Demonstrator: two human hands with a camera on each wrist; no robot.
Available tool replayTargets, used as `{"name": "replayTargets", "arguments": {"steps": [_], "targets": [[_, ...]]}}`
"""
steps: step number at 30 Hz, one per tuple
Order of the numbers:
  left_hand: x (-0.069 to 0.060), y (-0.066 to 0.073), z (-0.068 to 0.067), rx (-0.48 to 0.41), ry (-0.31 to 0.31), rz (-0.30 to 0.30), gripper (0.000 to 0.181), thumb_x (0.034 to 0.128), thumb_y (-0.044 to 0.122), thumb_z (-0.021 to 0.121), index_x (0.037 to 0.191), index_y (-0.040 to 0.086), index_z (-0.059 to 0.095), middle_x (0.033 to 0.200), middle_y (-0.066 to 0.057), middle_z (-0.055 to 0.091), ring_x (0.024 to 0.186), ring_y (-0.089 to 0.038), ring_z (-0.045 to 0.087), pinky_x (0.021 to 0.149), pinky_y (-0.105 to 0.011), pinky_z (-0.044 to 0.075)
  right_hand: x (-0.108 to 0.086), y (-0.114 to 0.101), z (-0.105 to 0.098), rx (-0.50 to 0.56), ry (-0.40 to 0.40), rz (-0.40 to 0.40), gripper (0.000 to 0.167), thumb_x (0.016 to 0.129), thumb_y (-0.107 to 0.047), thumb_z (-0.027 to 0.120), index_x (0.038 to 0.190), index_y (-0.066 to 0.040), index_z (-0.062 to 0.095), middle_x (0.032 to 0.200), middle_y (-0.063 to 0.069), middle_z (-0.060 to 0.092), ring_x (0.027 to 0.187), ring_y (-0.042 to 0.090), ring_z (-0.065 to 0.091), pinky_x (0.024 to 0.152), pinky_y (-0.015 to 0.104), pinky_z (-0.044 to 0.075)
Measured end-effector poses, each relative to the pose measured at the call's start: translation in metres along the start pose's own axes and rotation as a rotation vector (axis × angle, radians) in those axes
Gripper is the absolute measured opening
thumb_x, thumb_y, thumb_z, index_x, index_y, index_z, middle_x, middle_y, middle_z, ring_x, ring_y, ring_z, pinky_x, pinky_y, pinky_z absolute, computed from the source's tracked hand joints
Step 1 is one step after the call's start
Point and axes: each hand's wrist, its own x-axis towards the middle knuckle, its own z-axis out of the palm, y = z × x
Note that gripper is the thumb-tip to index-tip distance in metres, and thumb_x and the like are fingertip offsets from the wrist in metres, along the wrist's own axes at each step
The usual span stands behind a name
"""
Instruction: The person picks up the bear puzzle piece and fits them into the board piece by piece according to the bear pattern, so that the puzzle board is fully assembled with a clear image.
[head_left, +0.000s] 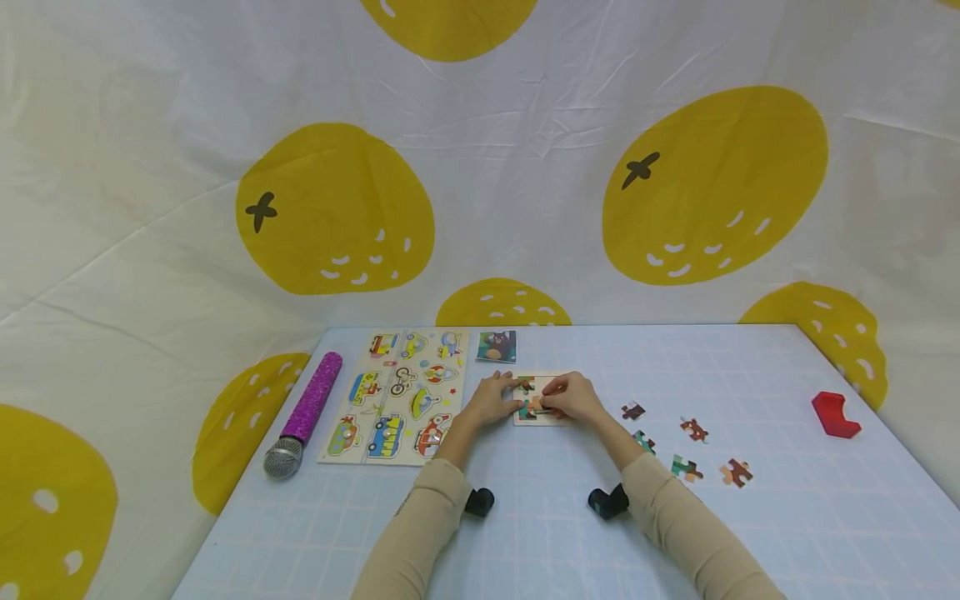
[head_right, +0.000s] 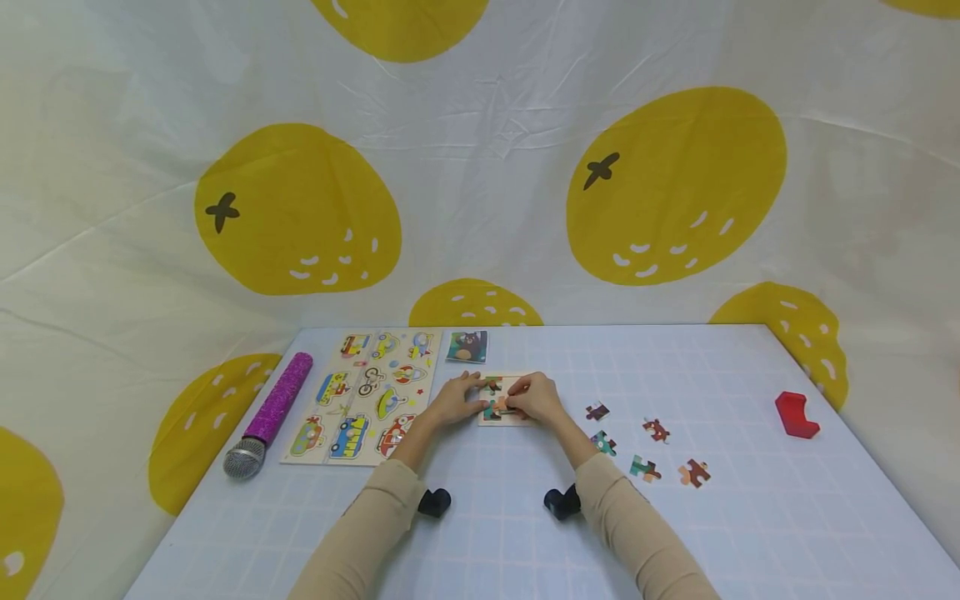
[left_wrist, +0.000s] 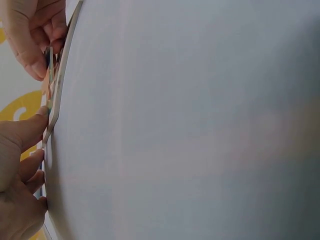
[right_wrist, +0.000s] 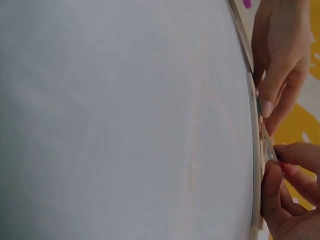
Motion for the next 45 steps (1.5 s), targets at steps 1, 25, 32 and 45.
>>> {"name": "replayTargets", "arguments": {"steps": [1,25,32,45], "targets": [[0.0000,0.0000,0.0002,0.001,0.002,0.001,0.047,0.0894,0.024,0.064,0.132,0.006,0.054,0.145,-0.016,0.040,0.139,-0.037,0.025,0.113,-0.052,0.020,-0.0001,0.0001,-0.0003,-0.002,0.001,0.002,0.012,0.080,-0.005,0.070,0.088,0.004,0.070,0.070,0.006,0.067,0.047,0.010,0.056,0.045,0.022,0.049],[-0.0013,-0.0002,-0.0002,0.015,0.011,0.023,0.046,0.0884,0.021,0.065,0.130,0.005,0.056,0.143,-0.018,0.042,0.137,-0.039,0.028,0.111,-0.055,0.022,0.0000,-0.0030,0.0019,0.007,-0.051,0.003,0.012,0.080,-0.006,0.071,0.084,0.004,0.066,0.066,0.005,0.064,0.045,0.009,0.053,0.044,0.020,0.048],[-0.0015,0.0007,-0.0008,0.007,0.015,0.022,0.046,0.0885,0.021,0.064,0.130,0.004,0.055,0.143,-0.019,0.042,0.137,-0.040,0.028,0.111,-0.055,0.022,-0.0026,-0.0014,-0.0013,0.006,-0.068,0.033,0.012,0.079,-0.006,0.071,0.084,0.004,0.066,0.065,0.004,0.062,0.047,0.010,0.052,0.045,0.020,0.047],[-0.0026,0.0017,-0.0009,-0.012,0.012,-0.005,0.046,0.0887,0.022,0.064,0.131,0.005,0.055,0.144,-0.018,0.042,0.137,-0.040,0.028,0.110,-0.055,0.023,-0.0062,-0.0004,-0.0007,0.035,-0.087,0.028,0.008,0.077,-0.003,0.071,0.078,0.003,0.065,0.057,0.002,0.059,0.044,0.008,0.052,0.042,0.020,0.046]]}}
